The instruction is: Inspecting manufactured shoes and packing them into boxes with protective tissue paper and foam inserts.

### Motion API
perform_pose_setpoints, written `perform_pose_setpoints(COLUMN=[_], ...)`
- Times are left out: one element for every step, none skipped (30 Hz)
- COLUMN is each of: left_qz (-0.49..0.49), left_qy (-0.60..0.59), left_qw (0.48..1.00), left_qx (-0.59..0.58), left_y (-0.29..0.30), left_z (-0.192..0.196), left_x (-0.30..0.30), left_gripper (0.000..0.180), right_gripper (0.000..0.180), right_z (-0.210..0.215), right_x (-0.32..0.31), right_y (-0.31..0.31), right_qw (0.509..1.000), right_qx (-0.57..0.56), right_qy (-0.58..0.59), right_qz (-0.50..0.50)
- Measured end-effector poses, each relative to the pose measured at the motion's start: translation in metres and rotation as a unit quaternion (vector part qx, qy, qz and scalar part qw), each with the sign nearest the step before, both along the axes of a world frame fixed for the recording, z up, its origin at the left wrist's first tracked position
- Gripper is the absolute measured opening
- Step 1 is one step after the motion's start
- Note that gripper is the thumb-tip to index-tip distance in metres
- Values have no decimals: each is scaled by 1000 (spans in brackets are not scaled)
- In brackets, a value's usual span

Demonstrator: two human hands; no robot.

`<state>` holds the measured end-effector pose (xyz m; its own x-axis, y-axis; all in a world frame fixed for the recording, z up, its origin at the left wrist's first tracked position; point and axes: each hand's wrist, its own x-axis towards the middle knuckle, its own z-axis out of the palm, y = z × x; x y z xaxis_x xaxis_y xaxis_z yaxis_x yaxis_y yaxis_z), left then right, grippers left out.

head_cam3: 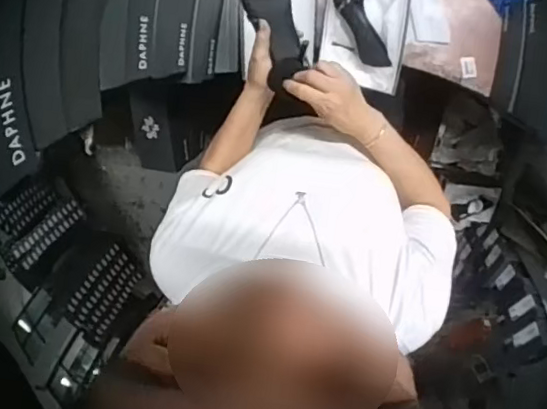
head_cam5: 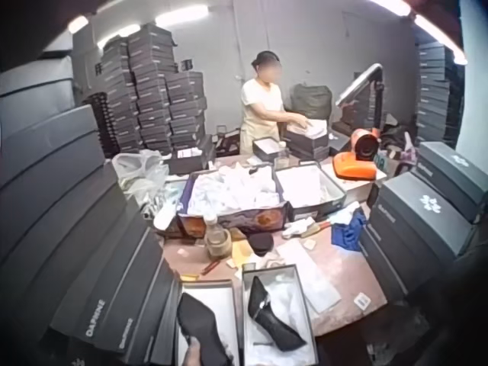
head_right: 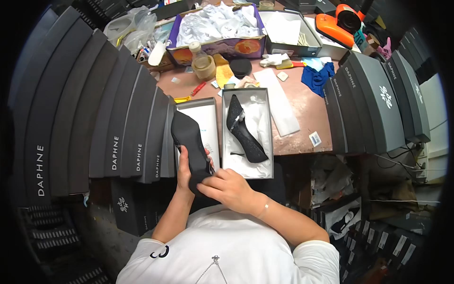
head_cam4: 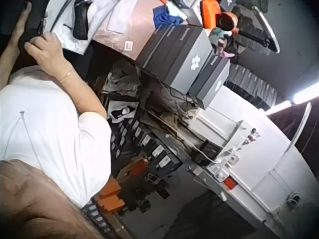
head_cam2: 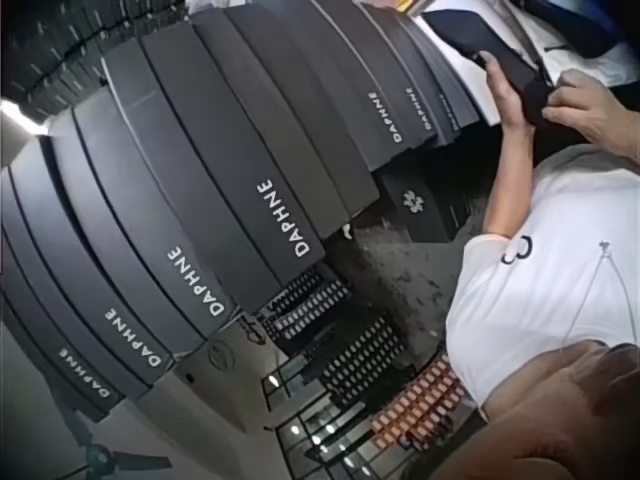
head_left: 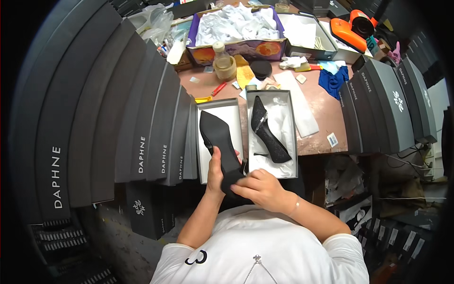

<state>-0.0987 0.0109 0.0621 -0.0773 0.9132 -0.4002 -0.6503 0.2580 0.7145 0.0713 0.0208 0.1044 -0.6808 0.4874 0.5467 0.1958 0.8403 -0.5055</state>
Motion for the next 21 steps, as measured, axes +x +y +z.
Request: perform_pose_setpoints(left_qz=[-16,-26,-34,-45,-70,9,-40,-89,-73,-82,-91,-100,-60,-117,-104,-89,-77,-36,-110,-186,-123], left_qy=[-10,-24,-39,-57,-43,-4,-50,-89,-31,-35,-39,-44,-11,-57,-55,-48,-54,-30,-25,-19,113], left_qw=[1000,999,998,995,995,1000,997,989,994,993,992,990,996,986,989,993,995,999,993,980,985], left_qx=[16,28,43,62,50,16,46,81,79,81,83,85,71,104,85,65,39,-7,34,74,38], left_y=[-1,-3,-2,1,0,4,2,3,-1,-4,-5,-5,-3,-2,-3,-6,-4,-2,-2,0,9], left_z=[0,2,7,8,7,5,2,2,7,4,-1,-3,-3,-2,-1,0,3,9,-7,-23,-18], left_x=[-4,-7,-11,-11,-11,4,5,1,3,-1,-7,-12,-6,-7,-1,4,2,3,-20,-45,-49], left_gripper=[63,64,64,65,72,80,81,83,86,86,86,86,87,84,82,81,78,77,76,76,75], right_gripper=[26,27,30,34,34,34,30,26,24,23,24,25,27,28,30,22,19,17,19,22,18], right_z=[-7,-16,-25,-23,-4,13,6,3,-1,-7,-11,-15,-6,1,2,-7,-13,-19,-29,-40,-50], right_x=[12,24,37,41,32,16,5,-1,6,16,24,22,16,11,0,-10,-16,-18,-15,-11,0], right_y=[-1,-1,2,0,2,4,1,-4,-3,-1,2,3,8,11,19,22,29,37,53,71,82], right_qw=[1000,999,996,991,989,984,979,966,964,959,969,973,975,974,984,992,994,996,991,982,952], right_qx=[-19,-39,-82,-105,-108,-112,-159,-237,-256,-279,-248,-224,-198,-173,-132,-113,-93,-73,-84,-95,-197], right_qy=[-8,-17,-27,10,60,111,112,97,74,50,10,58,100,139,114,59,46,32,45,60,103], right_qz=[-2,-2,-39,-85,-85,-86,-54,-34,-15,5,-1,-16,-31,-50,-25,-15,-25,-34,-92,-152,-212])
